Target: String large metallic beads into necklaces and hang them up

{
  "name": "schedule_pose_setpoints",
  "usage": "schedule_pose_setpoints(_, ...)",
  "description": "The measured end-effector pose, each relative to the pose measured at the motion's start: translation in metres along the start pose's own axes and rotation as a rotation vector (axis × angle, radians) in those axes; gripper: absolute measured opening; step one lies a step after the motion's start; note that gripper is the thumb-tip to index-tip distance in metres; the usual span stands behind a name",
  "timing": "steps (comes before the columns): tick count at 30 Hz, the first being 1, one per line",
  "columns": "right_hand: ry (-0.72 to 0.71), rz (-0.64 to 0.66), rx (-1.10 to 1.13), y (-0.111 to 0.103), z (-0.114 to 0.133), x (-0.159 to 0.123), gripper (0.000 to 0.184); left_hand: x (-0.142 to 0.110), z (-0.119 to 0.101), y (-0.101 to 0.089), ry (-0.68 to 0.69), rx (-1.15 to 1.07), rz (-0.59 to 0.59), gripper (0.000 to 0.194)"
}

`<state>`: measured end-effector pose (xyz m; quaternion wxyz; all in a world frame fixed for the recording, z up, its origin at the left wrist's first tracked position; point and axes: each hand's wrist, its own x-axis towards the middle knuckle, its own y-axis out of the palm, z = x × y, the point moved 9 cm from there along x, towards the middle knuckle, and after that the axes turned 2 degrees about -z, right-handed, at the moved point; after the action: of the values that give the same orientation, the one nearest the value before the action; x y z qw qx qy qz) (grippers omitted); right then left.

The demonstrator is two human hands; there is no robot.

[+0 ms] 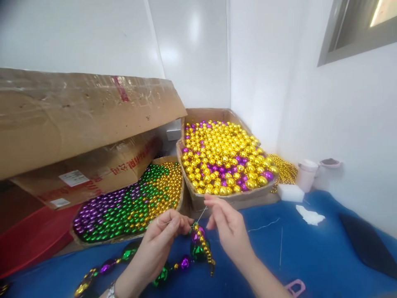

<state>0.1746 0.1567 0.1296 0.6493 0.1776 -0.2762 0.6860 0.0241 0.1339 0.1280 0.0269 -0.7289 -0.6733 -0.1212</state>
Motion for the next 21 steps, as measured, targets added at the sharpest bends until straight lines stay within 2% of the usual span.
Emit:
schedule_pose_setpoints(2,-0.263,0.130,-0.420,0.012,0.010,0.001,0.025,0.002,-0.006,0.001,0.013,-0.004,0.007,0.020)
schedule_pose_setpoints(5,-0.537,0.307,-0.791,0.029,0.015,-0.004,0.022,0.008,-0.019,-0.001,0.020,-0.010,0.000,0.019)
schedule_pose_setpoints(7,-0.598,0.382,-0.844,0.034,0.021,0.001,0.024,0.016,-0.030,0.000,0.006,-0.023,0.009,0.018)
schedule_pose_setpoints(10,-0.693,0.440,-0.916,0.037,0.043,0.021,0.027,0.030,-0.056,0.005,0.030,-0.025,0.045,0.018)
schedule_pose_setpoints(17,-0.887,0.421,-0.976,0.028,0.124,0.102,0.035,0.054,-0.155,0.007,0.301,0.071,0.058,0.017)
schedule_pose_setpoints(21,-1.051,0.357,-1.039,0.029,0.171,0.131,0.053,0.057,-0.208,0.007,0.398,0.110,0.043,0.021)
